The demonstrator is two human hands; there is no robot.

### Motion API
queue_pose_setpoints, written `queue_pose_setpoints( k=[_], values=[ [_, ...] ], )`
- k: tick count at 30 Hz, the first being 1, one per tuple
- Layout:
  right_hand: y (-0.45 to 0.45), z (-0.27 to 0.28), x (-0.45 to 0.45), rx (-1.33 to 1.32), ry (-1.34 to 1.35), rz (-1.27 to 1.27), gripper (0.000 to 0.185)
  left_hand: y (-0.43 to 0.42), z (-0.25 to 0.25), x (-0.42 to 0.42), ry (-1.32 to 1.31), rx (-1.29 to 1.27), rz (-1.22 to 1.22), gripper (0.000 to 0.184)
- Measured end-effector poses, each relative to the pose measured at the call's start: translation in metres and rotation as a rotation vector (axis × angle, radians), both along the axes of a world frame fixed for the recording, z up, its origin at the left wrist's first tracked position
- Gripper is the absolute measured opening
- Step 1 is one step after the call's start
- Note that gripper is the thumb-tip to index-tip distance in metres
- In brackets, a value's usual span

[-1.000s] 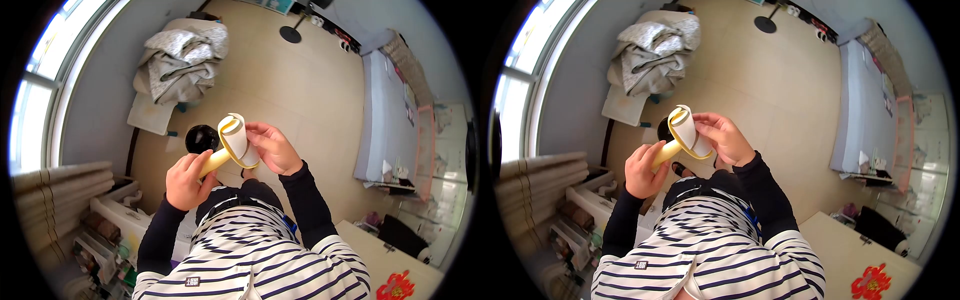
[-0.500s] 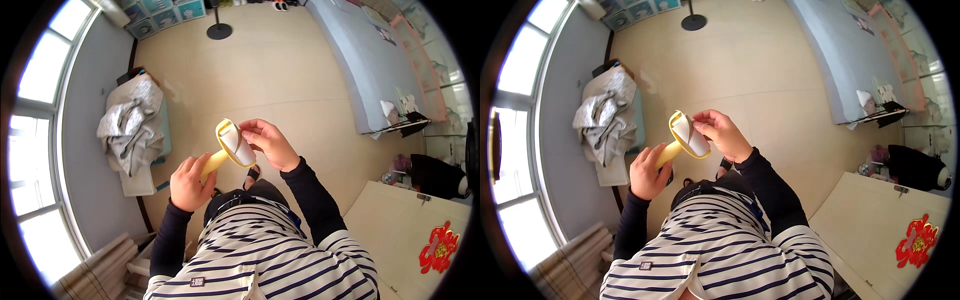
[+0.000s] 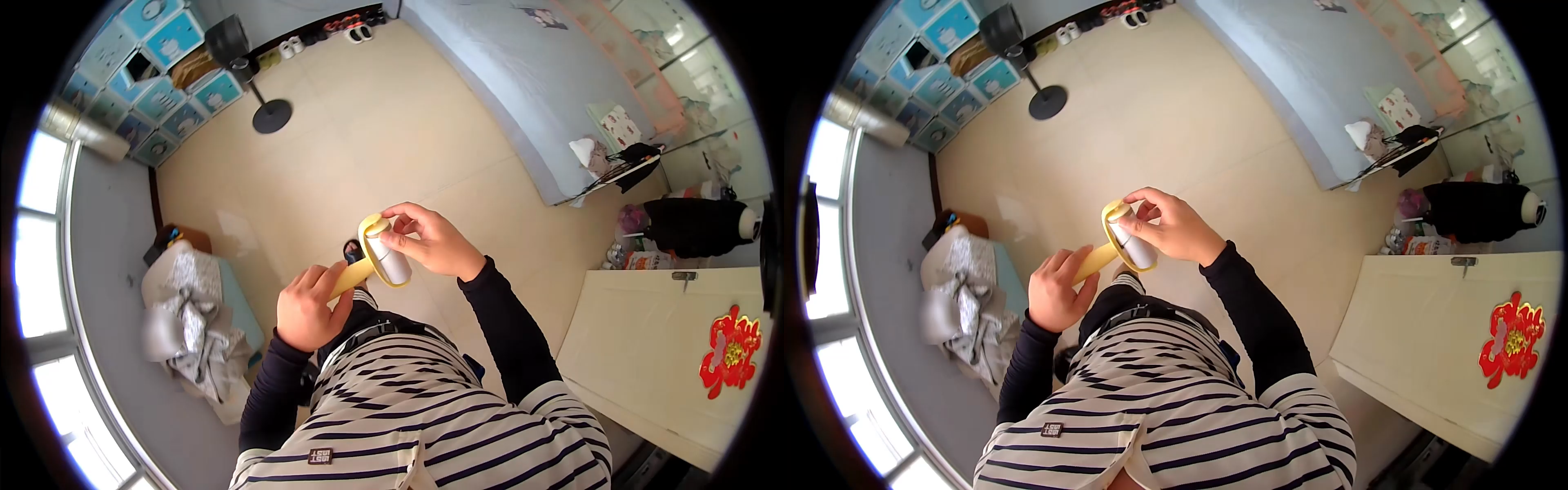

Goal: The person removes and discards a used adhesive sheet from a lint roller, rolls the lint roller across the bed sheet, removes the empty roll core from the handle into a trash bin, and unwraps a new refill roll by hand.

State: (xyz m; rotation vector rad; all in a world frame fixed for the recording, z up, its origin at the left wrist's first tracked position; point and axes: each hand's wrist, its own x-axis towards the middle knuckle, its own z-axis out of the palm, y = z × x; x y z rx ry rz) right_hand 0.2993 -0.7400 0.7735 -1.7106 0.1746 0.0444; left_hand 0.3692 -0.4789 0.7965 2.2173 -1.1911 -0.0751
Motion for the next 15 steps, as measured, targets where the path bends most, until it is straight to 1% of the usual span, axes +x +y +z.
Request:
queue_pose_setpoints(
  k=[2,5,8,11,14,15],
  values=[
    [-0.023,-0.002,0.031,0.026,0.026,-0.054,0.041,-0.023,-0.004,0.044,0.006,-0.033,-0.040,0.038],
    [-0.055,0.001,0.083,0.169,0.109,-0.132,0.038,-0.056,-0.001,0.110,0.018,-0.036,-0.082,0.038],
    [-0.088,0.018,0.135,0.143,0.107,-0.215,0.035,-0.100,0.012,0.184,-0.007,-0.039,-0.163,0.039],
    [-0.116,0.017,0.175,0.127,0.079,-0.283,0.035,-0.141,0.020,0.237,-0.010,-0.023,-0.237,0.038],
    [-0.149,0.016,0.211,0.167,0.010,-0.396,0.043,-0.190,0.024,0.283,-0.017,-0.004,-0.292,0.037],
    [-0.165,0.012,0.223,0.205,0.021,-0.408,0.043,-0.207,0.023,0.298,-0.022,-0.010,-0.311,0.037]
  ],
)
